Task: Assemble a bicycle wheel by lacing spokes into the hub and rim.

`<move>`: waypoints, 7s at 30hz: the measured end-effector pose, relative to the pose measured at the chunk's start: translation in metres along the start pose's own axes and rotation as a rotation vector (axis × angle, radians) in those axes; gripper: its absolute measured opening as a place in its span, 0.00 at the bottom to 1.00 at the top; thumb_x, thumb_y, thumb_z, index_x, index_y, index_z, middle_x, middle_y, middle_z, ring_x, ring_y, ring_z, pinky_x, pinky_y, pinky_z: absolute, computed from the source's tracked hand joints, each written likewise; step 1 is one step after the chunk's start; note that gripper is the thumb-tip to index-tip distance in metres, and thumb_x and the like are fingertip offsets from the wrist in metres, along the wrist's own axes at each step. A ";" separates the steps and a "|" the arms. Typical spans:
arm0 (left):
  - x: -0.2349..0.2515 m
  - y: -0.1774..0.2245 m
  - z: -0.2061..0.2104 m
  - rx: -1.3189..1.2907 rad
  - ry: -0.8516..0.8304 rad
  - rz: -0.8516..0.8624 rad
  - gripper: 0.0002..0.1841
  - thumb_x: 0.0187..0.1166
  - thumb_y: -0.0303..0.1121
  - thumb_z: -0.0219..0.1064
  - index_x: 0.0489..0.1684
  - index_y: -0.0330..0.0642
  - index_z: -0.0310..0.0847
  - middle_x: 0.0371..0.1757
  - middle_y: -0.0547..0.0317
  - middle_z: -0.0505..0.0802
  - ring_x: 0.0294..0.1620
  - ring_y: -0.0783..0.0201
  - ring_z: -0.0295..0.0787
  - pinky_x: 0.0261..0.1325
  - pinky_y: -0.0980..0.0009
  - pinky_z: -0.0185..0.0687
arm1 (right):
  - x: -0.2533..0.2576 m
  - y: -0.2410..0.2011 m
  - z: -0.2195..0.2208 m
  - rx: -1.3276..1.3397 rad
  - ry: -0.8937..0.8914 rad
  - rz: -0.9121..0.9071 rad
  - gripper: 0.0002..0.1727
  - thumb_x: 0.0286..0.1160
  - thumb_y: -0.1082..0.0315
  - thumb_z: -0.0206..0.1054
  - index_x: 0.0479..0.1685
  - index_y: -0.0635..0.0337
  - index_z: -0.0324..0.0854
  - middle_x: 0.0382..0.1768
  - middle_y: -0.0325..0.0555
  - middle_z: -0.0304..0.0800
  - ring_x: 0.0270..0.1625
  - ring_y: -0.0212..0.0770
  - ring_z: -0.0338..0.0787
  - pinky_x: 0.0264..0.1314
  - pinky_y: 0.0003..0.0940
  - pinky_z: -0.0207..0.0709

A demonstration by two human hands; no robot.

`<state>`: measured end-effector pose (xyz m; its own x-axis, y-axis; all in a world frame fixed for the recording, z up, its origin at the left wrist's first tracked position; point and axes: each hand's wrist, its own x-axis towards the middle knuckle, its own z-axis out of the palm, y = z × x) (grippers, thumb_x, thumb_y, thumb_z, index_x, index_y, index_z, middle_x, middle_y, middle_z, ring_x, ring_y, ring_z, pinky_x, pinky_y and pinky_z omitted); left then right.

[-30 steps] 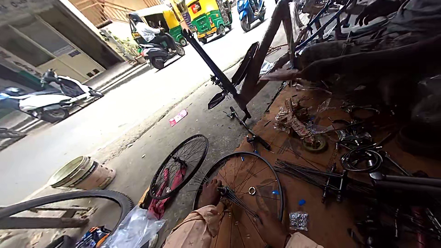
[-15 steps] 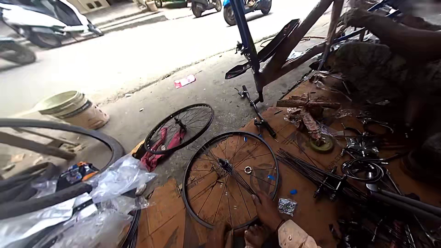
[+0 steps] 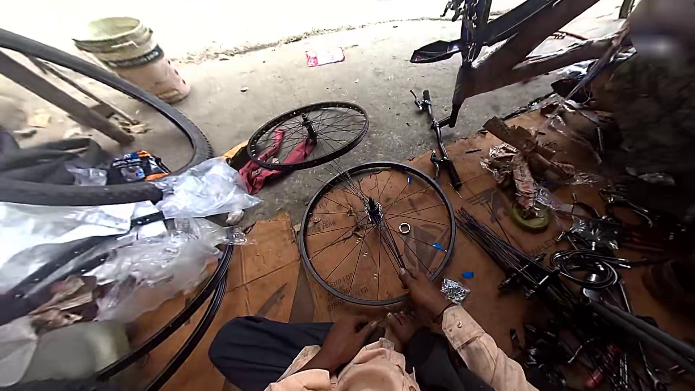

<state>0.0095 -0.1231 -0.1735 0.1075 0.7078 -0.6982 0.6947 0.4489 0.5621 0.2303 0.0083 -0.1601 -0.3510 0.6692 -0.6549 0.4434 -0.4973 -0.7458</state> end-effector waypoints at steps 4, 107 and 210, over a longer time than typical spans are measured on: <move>0.017 -0.004 0.009 -0.346 0.291 -0.056 0.26 0.91 0.54 0.51 0.42 0.48 0.92 0.41 0.61 0.95 0.46 0.63 0.92 0.58 0.54 0.85 | 0.002 -0.003 0.007 0.116 -0.052 0.039 0.28 0.94 0.47 0.46 0.60 0.63 0.80 0.46 0.50 0.83 0.43 0.42 0.88 0.45 0.41 0.86; 0.041 0.072 -0.031 -0.862 0.551 0.062 0.22 0.86 0.25 0.60 0.78 0.34 0.65 0.44 0.49 0.88 0.34 0.61 0.87 0.39 0.66 0.86 | 0.033 -0.048 -0.003 0.398 -0.085 0.092 0.12 0.86 0.63 0.63 0.59 0.62 0.76 0.35 0.46 0.84 0.30 0.37 0.87 0.35 0.31 0.84; 0.031 0.053 -0.118 0.368 0.541 -0.247 0.38 0.81 0.36 0.63 0.94 0.49 0.51 0.71 0.48 0.87 0.62 0.43 0.91 0.63 0.41 0.84 | 0.045 -0.021 -0.034 0.353 0.013 -0.204 0.23 0.93 0.51 0.53 0.74 0.55 0.78 0.43 0.44 0.91 0.27 0.34 0.83 0.32 0.28 0.76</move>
<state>-0.0338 -0.0131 -0.1133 -0.3873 0.8240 -0.4135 0.8591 0.4854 0.1624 0.2331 0.0672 -0.1697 -0.3912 0.7794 -0.4893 0.0544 -0.5112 -0.8577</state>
